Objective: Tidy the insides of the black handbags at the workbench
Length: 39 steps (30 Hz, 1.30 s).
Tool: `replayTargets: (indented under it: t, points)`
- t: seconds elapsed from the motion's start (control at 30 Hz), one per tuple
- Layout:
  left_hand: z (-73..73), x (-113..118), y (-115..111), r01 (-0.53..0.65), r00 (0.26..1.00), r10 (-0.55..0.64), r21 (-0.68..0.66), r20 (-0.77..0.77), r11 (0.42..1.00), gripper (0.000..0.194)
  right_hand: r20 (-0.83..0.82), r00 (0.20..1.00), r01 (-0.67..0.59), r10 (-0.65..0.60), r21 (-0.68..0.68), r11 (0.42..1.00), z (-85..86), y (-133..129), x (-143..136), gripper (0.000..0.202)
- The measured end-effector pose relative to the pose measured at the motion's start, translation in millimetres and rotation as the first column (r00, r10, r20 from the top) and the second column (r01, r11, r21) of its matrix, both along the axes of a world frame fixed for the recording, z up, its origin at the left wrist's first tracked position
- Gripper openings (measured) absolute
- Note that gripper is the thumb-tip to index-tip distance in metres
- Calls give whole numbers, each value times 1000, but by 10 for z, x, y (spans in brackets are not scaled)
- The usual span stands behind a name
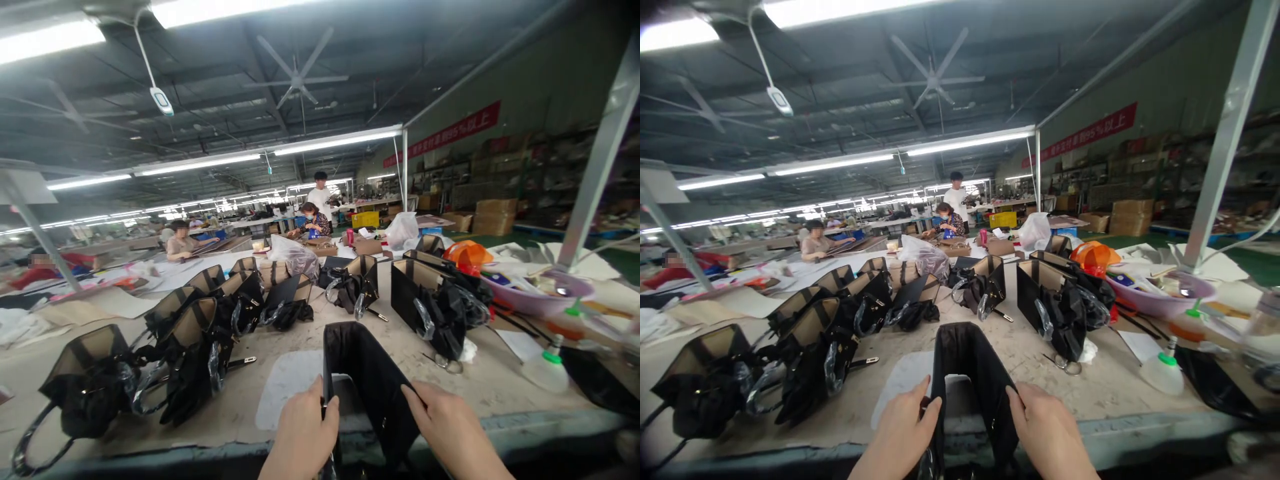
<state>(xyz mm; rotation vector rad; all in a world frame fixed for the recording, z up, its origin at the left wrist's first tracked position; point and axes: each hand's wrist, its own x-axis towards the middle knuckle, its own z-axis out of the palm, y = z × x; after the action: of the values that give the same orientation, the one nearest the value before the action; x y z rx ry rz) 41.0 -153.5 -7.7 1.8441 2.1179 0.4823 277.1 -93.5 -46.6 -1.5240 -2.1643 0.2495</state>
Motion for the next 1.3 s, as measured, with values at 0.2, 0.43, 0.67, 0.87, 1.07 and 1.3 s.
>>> replayTargets:
  t: [0.2, 0.43, 0.67, 0.87, 1.07, 1.3]
  points:
    - [68, -98, -163, -45, 999, 46, -41, 24, 998, 69, 117, 992, 21, -38, 150, 988, -11, -14, -217, 45]
    - [-39, -192, -175, -50, 996, 55, -88, 64, 995, 54, 116, 993, 18, -8, -84, 996, 252, -19, -443, 49]
    - [-236, -370, -129, -59, 984, 59, -5, 166, 998, 53, 202, 975, -91, 93, -21, 996, 452, 570, -692, 47]
    - [-457, -525, -146, 2, 973, -26, 102, 228, 995, 55, 435, 896, -113, 86, 35, 993, 434, 757, -774, 46]
    - [-713, -587, -91, 19, 977, -81, 294, 198, 956, 46, 433, 831, -471, 349, 216, 855, 715, 650, -1060, 44]
    - [-763, -593, -73, 30, 978, -115, 431, 173, 902, 37, 396, 286, -943, 873, -43, 329, 880, 759, -1747, 24]
